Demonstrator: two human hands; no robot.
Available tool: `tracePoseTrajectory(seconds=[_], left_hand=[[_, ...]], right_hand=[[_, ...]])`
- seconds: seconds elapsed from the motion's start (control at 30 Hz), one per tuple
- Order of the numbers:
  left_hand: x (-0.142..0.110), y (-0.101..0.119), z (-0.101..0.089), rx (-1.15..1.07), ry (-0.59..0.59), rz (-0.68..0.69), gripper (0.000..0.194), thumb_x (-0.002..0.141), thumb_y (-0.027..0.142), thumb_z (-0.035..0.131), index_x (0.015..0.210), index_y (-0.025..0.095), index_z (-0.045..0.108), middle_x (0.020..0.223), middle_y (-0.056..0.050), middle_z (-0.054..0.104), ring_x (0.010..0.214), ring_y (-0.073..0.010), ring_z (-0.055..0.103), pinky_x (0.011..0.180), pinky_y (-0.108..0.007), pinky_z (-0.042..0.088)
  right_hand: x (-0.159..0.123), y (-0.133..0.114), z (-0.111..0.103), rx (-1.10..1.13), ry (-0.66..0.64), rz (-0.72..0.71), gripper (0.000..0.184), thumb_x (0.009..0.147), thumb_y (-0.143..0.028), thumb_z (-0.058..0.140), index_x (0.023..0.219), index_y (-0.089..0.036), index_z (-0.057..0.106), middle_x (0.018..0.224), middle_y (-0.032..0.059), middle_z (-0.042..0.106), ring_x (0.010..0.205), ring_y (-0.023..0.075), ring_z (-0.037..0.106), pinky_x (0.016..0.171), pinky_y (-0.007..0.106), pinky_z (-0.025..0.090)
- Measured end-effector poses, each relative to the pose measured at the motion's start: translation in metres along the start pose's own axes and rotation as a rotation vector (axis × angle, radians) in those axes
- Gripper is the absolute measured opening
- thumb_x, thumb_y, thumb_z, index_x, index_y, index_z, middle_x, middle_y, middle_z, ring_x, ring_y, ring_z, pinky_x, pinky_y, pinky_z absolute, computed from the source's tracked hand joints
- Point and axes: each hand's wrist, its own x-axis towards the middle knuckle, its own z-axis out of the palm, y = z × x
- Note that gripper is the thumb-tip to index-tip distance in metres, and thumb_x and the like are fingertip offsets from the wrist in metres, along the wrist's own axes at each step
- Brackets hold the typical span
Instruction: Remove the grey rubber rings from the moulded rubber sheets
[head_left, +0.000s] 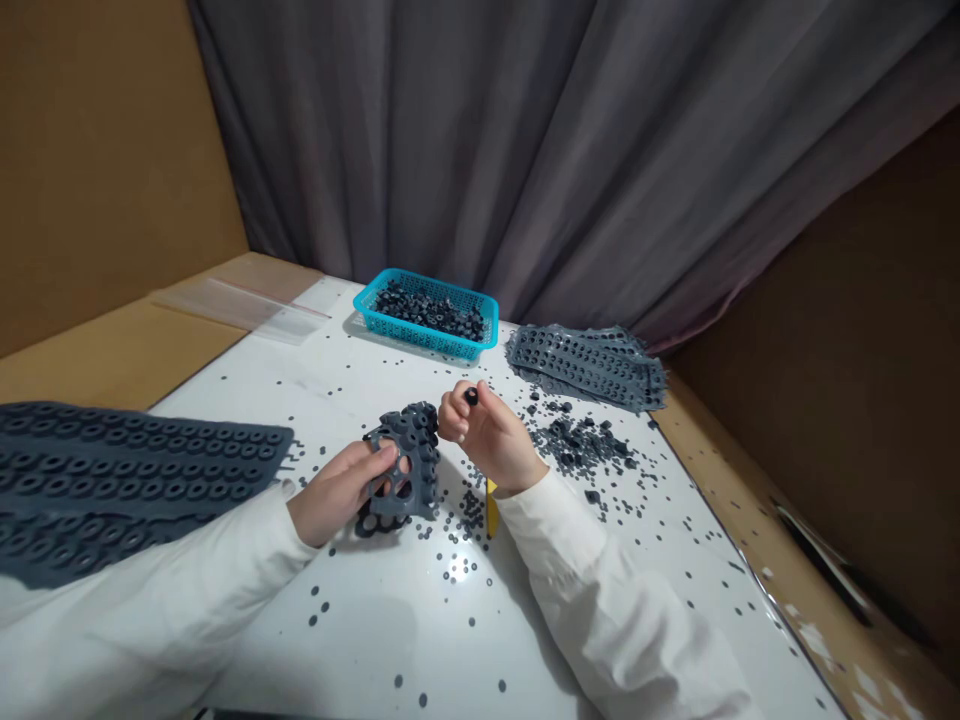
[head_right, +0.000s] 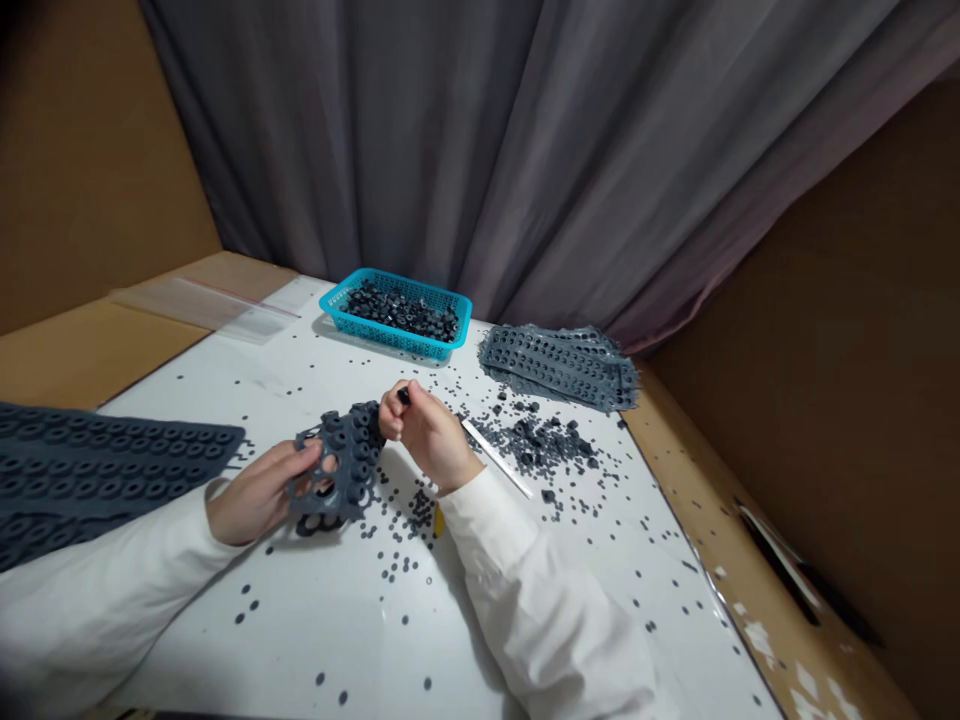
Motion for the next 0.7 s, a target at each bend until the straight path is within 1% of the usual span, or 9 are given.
tracePoseTrajectory(seconds=[0.07, 0.13, 0.2, 0.27, 0.37, 0.5, 0.57, 0.63, 0.7], left_hand=[[0.002, -0.002, -0.004, 0.015, -0.024, 0.023, 0.039, 0.059, 0.052, 0.07, 0.058, 0.013, 0.061, 0.052, 0.002, 0.053, 0.049, -0.0096, 0.046, 0.049, -0.02, 0.037], [0.005, -0.005, -0.008, 0.065, 0.006, 0.075, 0.034, 0.065, 0.048, 0.066, 0.06, 0.014, 0.061, 0.055, 0.001, 0.056, 0.054, -0.0114, 0.049, 0.052, -0.021, 0.039], [0.007, -0.007, -0.011, 0.19, 0.061, 0.135, 0.03, 0.072, 0.043, 0.061, 0.06, 0.015, 0.06, 0.057, 0.0, 0.058, 0.056, -0.013, 0.052, 0.054, -0.022, 0.04], [0.007, -0.008, -0.013, 0.339, 0.105, 0.156, 0.028, 0.077, 0.039, 0.056, 0.063, 0.015, 0.061, 0.057, 0.0, 0.058, 0.053, -0.0137, 0.053, 0.051, -0.022, 0.04], [0.006, -0.006, -0.013, 0.492, 0.113, 0.159, 0.026, 0.08, 0.037, 0.053, 0.068, 0.016, 0.061, 0.055, 0.001, 0.058, 0.043, -0.0137, 0.052, 0.044, -0.023, 0.037], [0.006, -0.005, -0.012, 0.552, 0.118, 0.208, 0.026, 0.08, 0.034, 0.053, 0.062, 0.016, 0.056, 0.047, 0.002, 0.054, 0.039, -0.0128, 0.051, 0.043, -0.022, 0.037], [0.008, -0.006, -0.012, 0.532, 0.146, 0.196, 0.021, 0.08, 0.035, 0.052, 0.07, 0.017, 0.056, 0.054, 0.002, 0.057, 0.041, -0.0125, 0.052, 0.044, -0.022, 0.039], [0.009, -0.008, -0.012, 0.483, 0.162, 0.161, 0.019, 0.08, 0.036, 0.053, 0.08, 0.018, 0.056, 0.064, 0.002, 0.059, 0.044, -0.0124, 0.054, 0.044, -0.023, 0.042], [0.01, -0.009, -0.012, 0.447, 0.15, 0.123, 0.02, 0.079, 0.037, 0.053, 0.085, 0.018, 0.055, 0.068, 0.002, 0.059, 0.046, -0.0126, 0.055, 0.046, -0.023, 0.043]], right_hand=[[0.0, 0.001, 0.0, -0.003, -0.021, 0.006, 0.037, 0.092, -0.036, 0.027, 0.064, -0.018, 0.043, 0.058, -0.0018, 0.032, 0.051, 0.0112, 0.029, 0.054, 0.024, 0.026], [0.0, 0.001, 0.0, -0.006, -0.029, 0.015, 0.038, 0.092, -0.038, 0.028, 0.064, -0.018, 0.043, 0.058, -0.0019, 0.032, 0.051, 0.0112, 0.029, 0.054, 0.024, 0.026], [0.0, 0.001, 0.001, -0.009, -0.031, 0.028, 0.038, 0.092, -0.039, 0.029, 0.064, -0.018, 0.043, 0.058, -0.002, 0.032, 0.051, 0.0109, 0.028, 0.054, 0.024, 0.026], [0.0, 0.0, 0.001, -0.009, -0.032, 0.048, 0.039, 0.091, -0.042, 0.029, 0.064, -0.018, 0.043, 0.058, -0.0021, 0.032, 0.051, 0.0106, 0.028, 0.054, 0.024, 0.026], [-0.001, -0.002, 0.003, -0.007, -0.024, 0.115, 0.043, 0.091, -0.047, 0.027, 0.064, -0.018, 0.044, 0.056, -0.0024, 0.032, 0.049, 0.0102, 0.029, 0.052, 0.024, 0.026], [-0.001, -0.001, 0.002, 0.047, -0.027, 0.232, 0.045, 0.089, -0.052, 0.026, 0.066, -0.018, 0.045, 0.054, -0.0024, 0.036, 0.048, 0.0102, 0.035, 0.051, 0.024, 0.029], [-0.001, 0.001, 0.0, 0.092, 0.004, 0.298, 0.04, 0.089, -0.048, 0.03, 0.069, -0.018, 0.047, 0.053, -0.0029, 0.039, 0.046, 0.0095, 0.037, 0.049, 0.022, 0.028], [0.0, 0.003, -0.003, 0.104, 0.086, 0.346, 0.026, 0.087, -0.036, 0.039, 0.073, -0.016, 0.048, 0.054, -0.0034, 0.042, 0.044, 0.0078, 0.037, 0.047, 0.021, 0.027], [0.001, 0.004, -0.005, 0.067, 0.175, 0.349, 0.008, 0.081, -0.021, 0.046, 0.08, -0.015, 0.051, 0.059, -0.0032, 0.047, 0.044, 0.0061, 0.037, 0.046, 0.02, 0.026]])
